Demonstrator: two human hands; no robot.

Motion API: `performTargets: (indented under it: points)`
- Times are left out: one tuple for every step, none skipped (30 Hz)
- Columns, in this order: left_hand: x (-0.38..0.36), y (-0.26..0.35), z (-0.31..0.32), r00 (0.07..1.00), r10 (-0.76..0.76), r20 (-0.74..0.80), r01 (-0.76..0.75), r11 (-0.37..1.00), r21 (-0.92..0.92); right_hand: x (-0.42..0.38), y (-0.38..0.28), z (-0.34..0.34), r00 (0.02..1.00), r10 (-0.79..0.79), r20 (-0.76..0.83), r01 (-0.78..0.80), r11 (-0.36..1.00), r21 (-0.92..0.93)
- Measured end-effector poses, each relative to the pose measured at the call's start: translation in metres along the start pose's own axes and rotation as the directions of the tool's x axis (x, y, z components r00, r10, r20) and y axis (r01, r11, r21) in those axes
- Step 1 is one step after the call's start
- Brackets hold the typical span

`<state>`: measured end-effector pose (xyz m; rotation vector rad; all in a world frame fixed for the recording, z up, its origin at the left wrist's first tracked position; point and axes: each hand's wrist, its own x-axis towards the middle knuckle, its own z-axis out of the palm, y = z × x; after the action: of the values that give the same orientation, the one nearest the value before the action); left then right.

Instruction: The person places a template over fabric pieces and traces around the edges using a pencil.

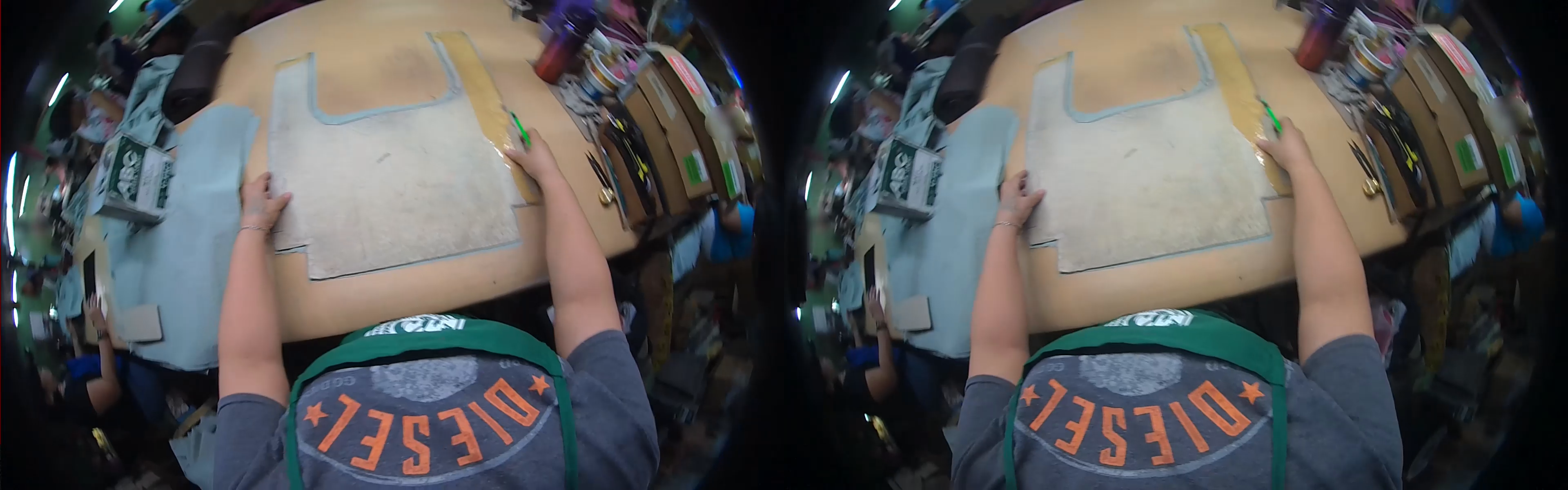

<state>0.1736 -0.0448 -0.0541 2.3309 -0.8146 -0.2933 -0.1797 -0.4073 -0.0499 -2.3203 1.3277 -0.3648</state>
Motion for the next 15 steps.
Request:
performTargets:
  points:
    - [-0.005, 0.009, -0.002, 1.0, -0.028, 0.0, 0.028, 0.999, -0.03, 0.003, 0.002, 0.001, 1.0, 0.007, 0.029, -0.008, 1.0, 0.024]
    - [-0.006, 0.01, -0.002, 1.0, -0.028, -0.012, 0.028, 0.999, -0.031, 0.005, 0.005, 0.002, 0.998, 0.019, 0.06, -0.022, 0.999, 0.046]
    - [-0.006, 0.008, 0.0, 0.999, -0.026, -0.019, 0.026, 0.999, -0.032, 0.006, 0.007, 0.003, 0.999, -0.002, 0.049, -0.001, 0.999, 0.054]
    - [-0.007, 0.01, -0.001, 0.999, -0.043, -0.03, 0.041, 0.998, -0.047, 0.005, 0.008, 0.004, 0.999, -0.016, 0.037, 0.014, 0.998, 0.061]
    - [-0.009, 0.014, 0.0, 0.998, -0.056, -0.035, 0.053, 0.997, -0.063, 0.006, 0.01, 0.006, 0.999, -0.026, 0.031, 0.024, 0.998, 0.06]
    - [-0.009, 0.014, 0.0, 0.997, -0.065, -0.037, 0.062, 0.995, -0.082, 0.006, 0.01, 0.007, 0.999, -0.032, 0.022, 0.031, 0.998, 0.057]
    - [-0.006, 0.008, 0.002, 0.998, -0.058, -0.025, 0.056, 0.996, -0.066, 0.006, 0.013, 0.007, 0.999, -0.036, 0.012, 0.035, 0.998, 0.052]
    - [-0.002, 0.0, 0.005, 0.999, -0.051, -0.011, 0.05, 0.997, -0.052, 0.006, 0.016, 0.007, 0.999, -0.041, 0.015, 0.04, 0.996, 0.077]
    - [0.002, -0.005, 0.005, 0.999, -0.044, 0.003, 0.044, 0.998, -0.038, 0.006, 0.019, 0.007, 0.999, -0.046, 0.019, 0.044, 0.994, 0.1]
    - [0.001, -0.009, -0.001, 0.998, -0.057, -0.006, 0.057, 0.998, -0.007, 0.008, 0.013, 0.009, 0.998, -0.065, 0.025, 0.062, 0.99, 0.123]
    - [0.003, -0.006, 0.003, 0.998, -0.063, -0.003, 0.063, 0.998, 0.02, 0.008, 0.014, 0.009, 0.998, -0.057, 0.036, 0.052, 0.991, 0.124]
    - [0.003, -0.003, 0.005, 0.998, -0.068, 0.001, 0.068, 0.997, 0.045, 0.008, 0.013, 0.008, 0.998, -0.047, 0.046, 0.041, 0.992, 0.123]
    - [0.003, -0.002, 0.006, 0.997, -0.075, 0.004, 0.074, 0.996, 0.052, 0.008, 0.012, 0.007, 0.998, -0.037, 0.055, 0.031, 0.992, 0.121]
    - [0.002, -0.001, 0.005, 0.997, -0.081, 0.007, 0.08, 0.995, 0.058, 0.008, 0.012, 0.006, 0.998, -0.027, 0.063, 0.02, 0.993, 0.117]
    - [0.001, 0.002, 0.004, 0.996, -0.087, 0.012, 0.087, 0.994, 0.064, 0.007, 0.012, 0.005, 0.998, -0.028, 0.059, 0.021, 0.994, 0.111]
